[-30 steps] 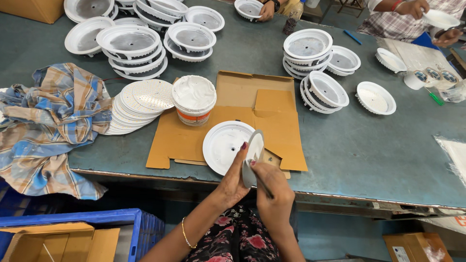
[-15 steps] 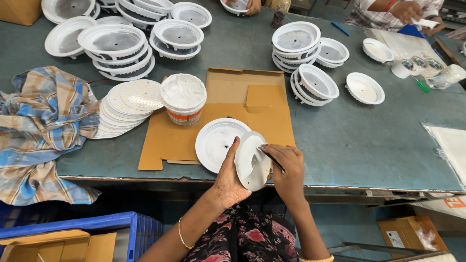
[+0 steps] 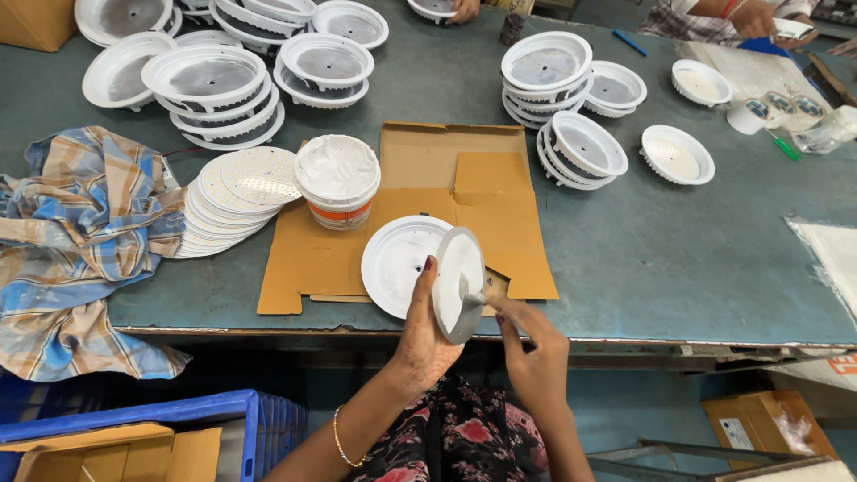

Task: The person repeatedly picks white circular plastic parts from a stack, dips a small rectangular applicator into a tub of white paste, and spreads the paste over the inner surface of each part. After coating, the part is placed on the table. The process is repeated for multiple parts throughout the clip.

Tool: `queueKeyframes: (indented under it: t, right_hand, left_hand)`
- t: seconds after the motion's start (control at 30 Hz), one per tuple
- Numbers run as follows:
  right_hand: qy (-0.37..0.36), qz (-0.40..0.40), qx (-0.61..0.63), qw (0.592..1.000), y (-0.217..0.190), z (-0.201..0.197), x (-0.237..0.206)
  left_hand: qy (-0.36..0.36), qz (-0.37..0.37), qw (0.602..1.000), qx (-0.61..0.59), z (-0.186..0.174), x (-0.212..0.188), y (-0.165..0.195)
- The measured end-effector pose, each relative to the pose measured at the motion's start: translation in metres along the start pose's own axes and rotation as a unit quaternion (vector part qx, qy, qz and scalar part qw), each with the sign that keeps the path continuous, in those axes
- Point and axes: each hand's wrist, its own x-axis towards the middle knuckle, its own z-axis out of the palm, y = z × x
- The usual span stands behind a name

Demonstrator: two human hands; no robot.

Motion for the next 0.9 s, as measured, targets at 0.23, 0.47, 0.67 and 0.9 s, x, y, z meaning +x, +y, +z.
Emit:
queueKeyframes:
  t: [0.23,0.47,0.67,0.9]
  right_hand:
    - [0.013,0.096,0.051,0.994,-0.016,0.018,-0.001]
    - [-0.018,0.172,0.101,0.980,-0.032,0.009,-0.004]
    - [-0.063,0.187,0.127,0.972,-0.035,-0.014,-0.005]
    - [-0.029,0.152,0.107,0.982,-0.006,0.006,0.028]
  left_hand:
    - [-0.048,0.105,0.986,0.117,0.002,0.000,-0.018]
    - [-0.066,0.215,0.901,0.370,-0.002,0.007,-0.021]
    - [-0.087,0.256,0.867,0.419,-0.021,0.015,-0.021]
    - [-0.067,0.085,0.983,0.147,-0.086,0.027,-0.049]
